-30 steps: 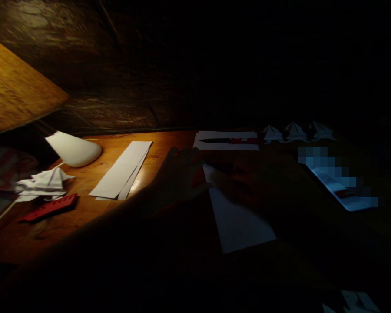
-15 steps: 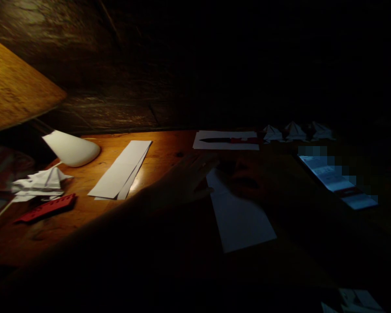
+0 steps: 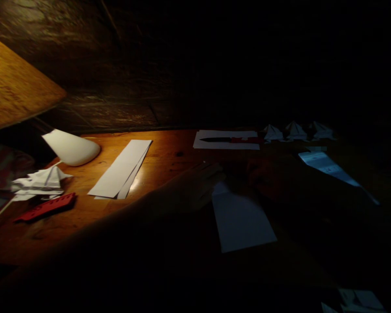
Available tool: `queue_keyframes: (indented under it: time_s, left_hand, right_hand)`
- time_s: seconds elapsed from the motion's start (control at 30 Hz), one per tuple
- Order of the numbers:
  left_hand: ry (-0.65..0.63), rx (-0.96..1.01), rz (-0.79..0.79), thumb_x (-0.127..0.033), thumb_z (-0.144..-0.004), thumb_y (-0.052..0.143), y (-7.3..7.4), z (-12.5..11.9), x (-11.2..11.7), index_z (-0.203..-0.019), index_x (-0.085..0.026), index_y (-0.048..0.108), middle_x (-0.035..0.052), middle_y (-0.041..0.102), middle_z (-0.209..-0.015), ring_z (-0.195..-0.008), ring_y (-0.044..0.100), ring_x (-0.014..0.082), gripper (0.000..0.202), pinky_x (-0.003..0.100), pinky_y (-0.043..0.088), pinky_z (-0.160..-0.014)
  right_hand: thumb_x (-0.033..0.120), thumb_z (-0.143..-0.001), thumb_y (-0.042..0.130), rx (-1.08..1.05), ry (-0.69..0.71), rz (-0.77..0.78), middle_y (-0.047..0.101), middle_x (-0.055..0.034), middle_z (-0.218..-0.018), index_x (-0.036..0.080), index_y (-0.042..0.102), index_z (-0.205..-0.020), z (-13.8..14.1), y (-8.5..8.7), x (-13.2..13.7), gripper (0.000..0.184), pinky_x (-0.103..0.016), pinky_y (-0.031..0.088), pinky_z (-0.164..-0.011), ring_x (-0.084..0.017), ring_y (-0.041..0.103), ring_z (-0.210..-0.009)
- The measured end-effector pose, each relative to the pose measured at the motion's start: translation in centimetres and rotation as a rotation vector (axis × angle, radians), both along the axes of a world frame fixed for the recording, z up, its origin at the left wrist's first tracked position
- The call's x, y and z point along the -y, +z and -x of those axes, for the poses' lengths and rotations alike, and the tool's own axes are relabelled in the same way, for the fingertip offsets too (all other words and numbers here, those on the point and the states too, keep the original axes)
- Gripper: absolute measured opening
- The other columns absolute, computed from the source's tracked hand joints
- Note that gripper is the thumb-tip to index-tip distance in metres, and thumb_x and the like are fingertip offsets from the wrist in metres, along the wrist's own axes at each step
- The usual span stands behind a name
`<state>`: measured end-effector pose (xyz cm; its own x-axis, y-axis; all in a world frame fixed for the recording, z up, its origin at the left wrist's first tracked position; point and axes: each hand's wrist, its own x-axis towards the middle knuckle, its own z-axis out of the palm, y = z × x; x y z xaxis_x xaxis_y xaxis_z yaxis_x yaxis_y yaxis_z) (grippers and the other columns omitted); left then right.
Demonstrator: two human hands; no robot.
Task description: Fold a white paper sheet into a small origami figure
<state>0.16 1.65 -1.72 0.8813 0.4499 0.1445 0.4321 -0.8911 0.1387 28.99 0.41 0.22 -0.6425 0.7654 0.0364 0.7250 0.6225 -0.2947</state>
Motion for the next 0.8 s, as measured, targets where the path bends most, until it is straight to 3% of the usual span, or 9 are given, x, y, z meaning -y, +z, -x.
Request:
queue_keyframes:
  time_s: [0.23, 0.43, 0.6, 0.8]
  left_hand:
    - [0.033, -0.030, -0.017, -0.013, -0.089, 0.053, 0.5, -0.4, 0.3, -0.139, -0.014, 0.058, 0.0169, 0.054, -0.143, -0.131, 0.054, 0.0336, 0.050, 0.052, 0.048, -0.112]
    - [0.066, 0.031, 0.059, -0.021, -0.093, 0.056, 0.6, 0.5, -0.8, -0.136, -0.019, 0.061, 0.0145, 0.051, -0.149, -0.132, 0.056, 0.0302, 0.043, 0.047, 0.053, -0.106]
    - [0.088, 0.063, 0.014, -0.020, -0.090, 0.057, 0.7, 1.5, -1.9, -0.131, -0.024, 0.067, 0.0119, 0.054, -0.142, -0.133, 0.054, 0.0308, 0.042, 0.052, 0.049, -0.108]
    - [0.112, 0.045, -0.042, -0.026, -0.088, 0.061, 0.7, 1.4, -2.2, -0.127, -0.026, 0.069, 0.0102, 0.057, -0.136, -0.127, 0.056, 0.0312, 0.040, 0.052, 0.049, -0.104]
  right_hand:
    - [0.012, -0.078, 0.063, 0.026, 0.041, 0.054, 0.075, -0.0002, -0.103, 0.027, 0.080, -0.080, -0.3, 0.5, 0.0, 0.023, -0.032, 0.040, -0.067, -0.019, 0.066, -0.080]
    - [0.014, -0.077, 0.067, 0.067, 0.054, 0.024, 0.075, -0.0005, -0.101, 0.028, 0.080, -0.074, -0.3, 0.7, 0.1, 0.020, -0.031, 0.037, -0.064, -0.019, 0.064, -0.077]
    - [0.014, -0.078, 0.067, 0.060, 0.034, 0.030, 0.075, -0.0008, -0.102, 0.029, 0.080, -0.075, -0.2, 1.1, 0.2, 0.021, -0.034, 0.039, -0.067, -0.022, 0.066, -0.082]
    - [0.014, -0.078, 0.066, 0.079, 0.023, 0.069, 0.074, -0.0004, -0.102, 0.031, 0.081, -0.077, -0.2, 1.3, 0.2, 0.023, -0.034, 0.039, -0.065, -0.022, 0.066, -0.082]
